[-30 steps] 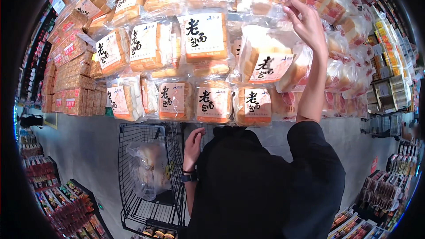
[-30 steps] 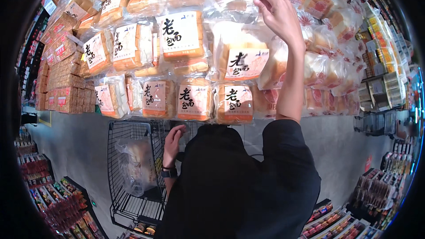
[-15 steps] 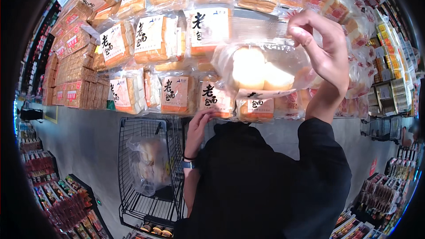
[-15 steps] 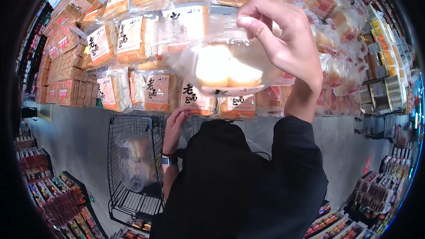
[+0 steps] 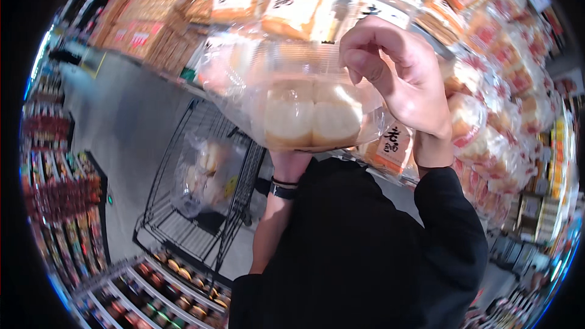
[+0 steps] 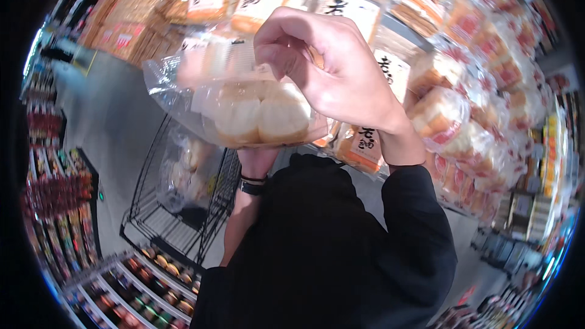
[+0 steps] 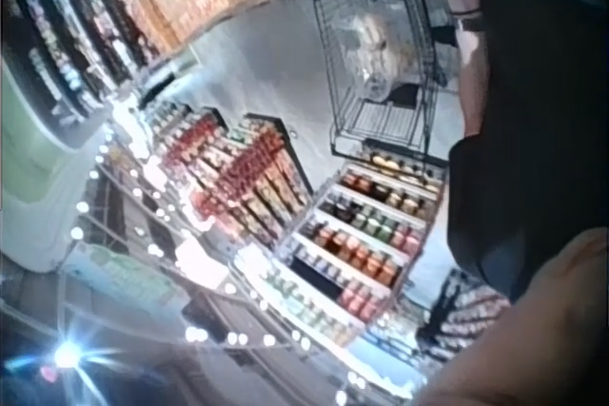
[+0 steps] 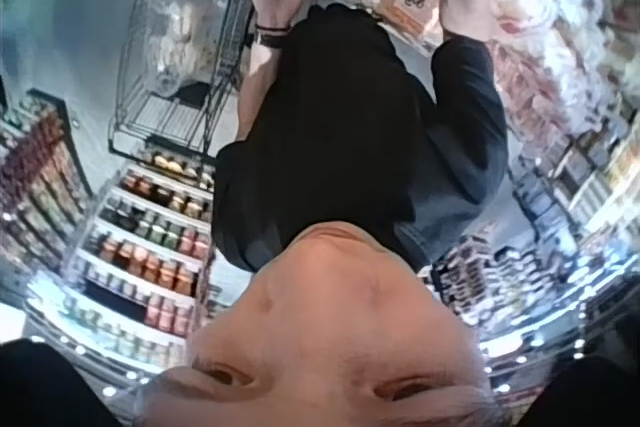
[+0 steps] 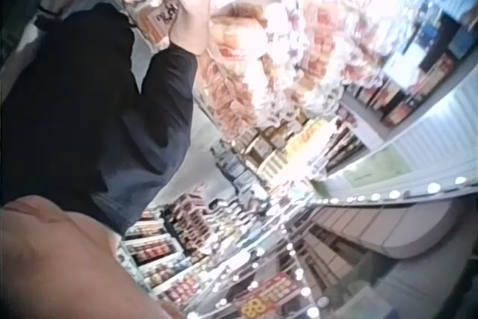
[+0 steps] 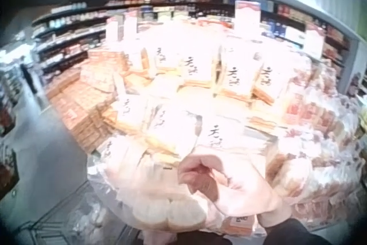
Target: Selecting bags of bread from a supermarket shelf and placing them into a shopping cart.
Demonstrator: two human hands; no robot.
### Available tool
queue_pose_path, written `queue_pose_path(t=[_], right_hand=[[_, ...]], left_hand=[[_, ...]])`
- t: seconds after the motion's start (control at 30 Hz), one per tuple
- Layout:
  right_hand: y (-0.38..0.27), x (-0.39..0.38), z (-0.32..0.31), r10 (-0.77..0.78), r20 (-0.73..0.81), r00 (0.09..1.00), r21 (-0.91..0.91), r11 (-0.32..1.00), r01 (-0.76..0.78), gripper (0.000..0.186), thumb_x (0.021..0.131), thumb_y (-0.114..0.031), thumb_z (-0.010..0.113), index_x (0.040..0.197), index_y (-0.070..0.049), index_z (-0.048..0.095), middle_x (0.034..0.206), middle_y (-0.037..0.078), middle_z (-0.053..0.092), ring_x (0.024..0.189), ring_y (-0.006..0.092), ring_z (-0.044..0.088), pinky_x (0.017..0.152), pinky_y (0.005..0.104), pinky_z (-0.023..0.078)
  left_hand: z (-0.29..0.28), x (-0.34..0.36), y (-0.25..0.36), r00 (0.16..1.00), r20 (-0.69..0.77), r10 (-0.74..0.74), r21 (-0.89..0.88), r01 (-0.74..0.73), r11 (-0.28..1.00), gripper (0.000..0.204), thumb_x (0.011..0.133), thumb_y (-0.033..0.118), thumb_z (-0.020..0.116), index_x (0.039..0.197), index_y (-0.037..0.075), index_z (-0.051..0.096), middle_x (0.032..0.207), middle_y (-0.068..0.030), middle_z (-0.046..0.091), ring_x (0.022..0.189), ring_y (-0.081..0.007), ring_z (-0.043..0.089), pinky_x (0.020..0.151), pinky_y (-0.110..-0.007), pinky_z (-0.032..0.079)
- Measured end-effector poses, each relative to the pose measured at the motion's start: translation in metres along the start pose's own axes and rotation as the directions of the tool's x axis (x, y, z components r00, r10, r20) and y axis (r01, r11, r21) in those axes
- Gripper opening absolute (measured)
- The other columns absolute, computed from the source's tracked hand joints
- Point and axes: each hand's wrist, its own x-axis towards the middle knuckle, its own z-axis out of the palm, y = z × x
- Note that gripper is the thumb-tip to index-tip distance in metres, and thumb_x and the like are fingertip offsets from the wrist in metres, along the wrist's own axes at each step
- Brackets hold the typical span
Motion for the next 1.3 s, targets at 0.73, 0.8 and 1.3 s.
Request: queue_pose_path(t=[0.73,0.8,1.3], right_hand=[[0.032,0.078,0.124,-0.237,0.447,0.862,-0.205,0.911,0.357,0.044,0.081,-0.029,0.082,0.121,-0.011,0.075,0.106,0.009,0.059,0.098,0.0287,0.061,0.085,0.0389,0.051],[0.028,0.083,0.127,-0.258,0.490,0.833,-0.205,0.894,0.397,0.047,0.079,-0.019,0.082,0.125,-0.011,0.074,0.104,0.008,0.059,0.097,0.0281,0.060,0.083,0.0395,0.050],[-0.005,0.106,0.135,-0.257,0.658,0.708,-0.144,0.880,0.453,0.024,0.101,-0.007,0.057,0.116,0.006,0.069,0.096,0.015,0.064,0.086,0.0329,0.064,0.077,0.0390,0.051]], left_hand=[[0.016,-0.087,0.085,0.922,-0.235,0.307,-0.089,-0.335,0.938,0.073,0.099,0.062,0.046,0.153,0.013,0.043,0.159,-0.0120,0.041,0.146,-0.0343,0.037,0.121,-0.061,0.026],[0.017,-0.095,0.088,0.927,-0.230,0.298,-0.101,-0.327,0.940,0.074,0.099,0.063,0.047,0.154,0.013,0.043,0.160,-0.0116,0.041,0.146,-0.0340,0.037,0.121,-0.061,0.026],[0.027,-0.105,0.093,0.890,-0.294,0.350,0.021,-0.360,0.933,0.072,0.101,0.060,0.046,0.154,0.011,0.041,0.158,-0.0104,0.042,0.145,-0.0312,0.040,0.122,-0.055,0.029]])
